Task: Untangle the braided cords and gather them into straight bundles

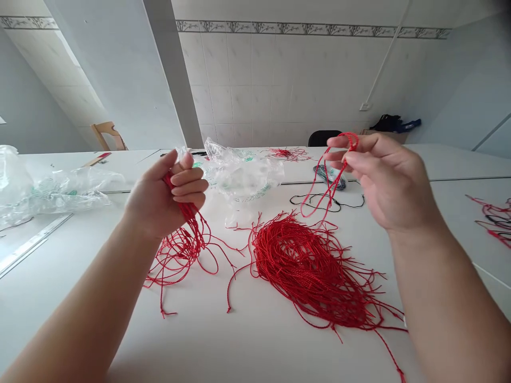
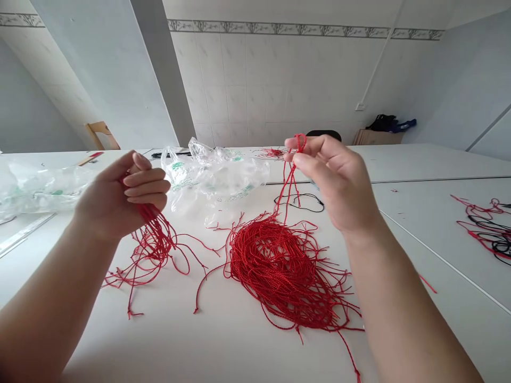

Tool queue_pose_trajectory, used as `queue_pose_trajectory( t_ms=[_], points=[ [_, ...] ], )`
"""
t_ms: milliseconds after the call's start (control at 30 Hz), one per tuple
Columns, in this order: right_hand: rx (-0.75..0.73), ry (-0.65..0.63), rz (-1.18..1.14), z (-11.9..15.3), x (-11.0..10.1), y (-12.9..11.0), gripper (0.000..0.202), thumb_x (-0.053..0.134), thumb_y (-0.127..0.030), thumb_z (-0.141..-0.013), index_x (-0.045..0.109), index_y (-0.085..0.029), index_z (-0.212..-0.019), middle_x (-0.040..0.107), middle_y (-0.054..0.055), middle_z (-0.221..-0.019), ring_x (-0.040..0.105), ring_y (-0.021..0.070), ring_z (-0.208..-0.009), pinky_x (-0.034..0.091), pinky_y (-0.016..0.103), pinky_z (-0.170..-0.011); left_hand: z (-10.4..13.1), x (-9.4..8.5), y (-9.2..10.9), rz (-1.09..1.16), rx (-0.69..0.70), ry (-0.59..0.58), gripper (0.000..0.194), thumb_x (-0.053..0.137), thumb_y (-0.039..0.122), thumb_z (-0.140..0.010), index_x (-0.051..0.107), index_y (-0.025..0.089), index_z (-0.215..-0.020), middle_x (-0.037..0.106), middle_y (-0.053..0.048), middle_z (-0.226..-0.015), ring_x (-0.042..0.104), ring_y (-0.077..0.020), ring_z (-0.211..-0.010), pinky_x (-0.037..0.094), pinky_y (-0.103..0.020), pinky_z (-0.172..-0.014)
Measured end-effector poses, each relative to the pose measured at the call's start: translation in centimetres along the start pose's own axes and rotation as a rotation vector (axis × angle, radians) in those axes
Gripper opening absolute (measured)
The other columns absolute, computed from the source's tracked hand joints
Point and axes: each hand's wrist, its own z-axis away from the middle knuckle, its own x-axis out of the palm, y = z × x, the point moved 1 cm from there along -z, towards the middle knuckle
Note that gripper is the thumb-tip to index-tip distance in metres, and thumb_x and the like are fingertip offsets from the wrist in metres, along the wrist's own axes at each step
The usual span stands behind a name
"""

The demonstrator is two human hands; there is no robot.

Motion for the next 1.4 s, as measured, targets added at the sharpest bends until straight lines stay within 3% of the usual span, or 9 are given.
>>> queue_pose_trajectory(
  t_ms=[133,267,367,467,700,867,1033,1233,1400],
  points=[
    [0.119,-0.133,-0.130,0.4,0.9,-0.5,0.014,0.062,-0.016,-0.089,0.072,-0.024,-0.084,0.063,0.001,-0.134,0.066,0.0192,-0.108,0.051,0.039,-0.097,-0.9,-0.5,-2.2,-0.015,-0.121,0.025,0.053,0.029,0.032,-0.109,0.069,0.012,-0.080,0.038,0.004,-0.053,0.039,-0.0069,-0.040,0.034,-0.015,-0.035],
    [0.216,-0.233,-0.275,0.7,1.8,-1.7,0.018,0.058,-0.018,-0.089,0.070,-0.026,-0.078,0.054,-0.004,-0.145,0.061,0.0212,-0.119,0.052,0.038,-0.099,-1.9,-1.4,-5.3,-0.049,-0.244,0.087,0.038,0.042,0.029,-0.105,0.073,0.007,-0.105,0.055,-0.001,-0.065,0.047,-0.0060,-0.046,0.038,-0.014,-0.037],
    [0.242,-0.288,-0.369,1.0,2.3,-2.3,0.017,0.057,-0.021,-0.088,0.069,-0.027,-0.078,0.052,-0.007,-0.147,0.059,0.0228,-0.123,0.051,0.039,-0.103,-2.1,-1.7,-7.4,-0.152,-0.347,0.113,0.035,0.047,0.025,-0.103,0.071,0.010,-0.123,0.071,-0.010,-0.099,0.059,-0.0073,-0.060,0.043,-0.013,-0.042],
    [0.266,-0.344,-0.447,1.5,3.0,-2.7,0.014,0.059,-0.023,-0.087,0.068,-0.027,-0.076,0.052,-0.007,-0.146,0.059,0.0244,-0.125,0.052,0.040,-0.103,-1.6,-1.5,-9.1,-0.287,-0.455,0.075,0.036,0.049,0.029,-0.103,0.070,0.015,-0.128,0.066,-0.015,-0.130,0.066,-0.0114,-0.078,0.048,-0.015,-0.049],
    [0.347,-0.443,-0.520,2.1,4.2,-2.8,0.013,0.061,-0.024,-0.084,0.064,-0.026,-0.072,0.053,-0.008,-0.145,0.060,0.0267,-0.123,0.054,0.040,-0.098,-0.6,-0.9,-10.8,-0.287,-0.546,-0.135,0.036,0.050,0.035,-0.103,0.071,0.018,-0.127,0.069,-0.013,-0.115,0.059,-0.0094,-0.073,0.042,-0.014,-0.051],
    [0.324,-0.363,-0.495,1.6,3.7,-2.2,0.013,0.061,-0.024,-0.086,0.066,-0.025,-0.074,0.060,-0.002,-0.139,0.065,0.0233,-0.113,0.054,0.037,-0.097,-0.8,-0.9,-9.7,-0.274,-0.451,-0.160,0.030,0.057,0.031,-0.100,0.075,0.010,-0.111,0.056,-0.001,-0.075,0.047,-0.0072,-0.064,0.040,-0.014,-0.050],
    [0.392,-0.237,-0.341,0.9,2.5,-0.2,0.010,0.064,-0.028,-0.090,0.068,-0.024,-0.082,0.073,0.001,-0.101,0.067,0.0155,-0.084,0.056,0.031,-0.081,-0.7,-0.3,-6.3,-0.192,-0.331,-0.150,0.020,0.057,0.023,-0.099,0.072,0.011,-0.093,0.034,0.006,-0.057,0.042,-0.0074,-0.054,0.043,-0.017,-0.052],
    [0.471,-0.333,0.011,0.9,2.5,2.4,0.016,0.069,-0.038,-0.089,0.066,-0.023,-0.092,0.072,0.001,-0.093,0.067,0.0151,-0.081,0.055,0.034,-0.083,0.3,0.9,0.1,0.008,0.056,-0.015,0.031,0.041,0.017,-0.104,0.068,0.017,-0.089,0.051,0.004,-0.048,0.055,-0.0119,-0.055,0.050,-0.024,-0.058],
    [0.441,-0.500,0.211,1.2,2.7,2.9,0.022,0.067,-0.046,-0.090,0.067,-0.024,-0.091,0.072,0.003,-0.094,0.067,0.0191,-0.089,0.054,0.037,-0.085,1.8,1.6,2.6,0.015,0.288,0.036,0.036,0.035,0.025,-0.109,0.070,0.025,-0.100,0.057,0.008,-0.048,0.057,-0.0090,-0.057,0.050,-0.022,-0.065]
  ],
)
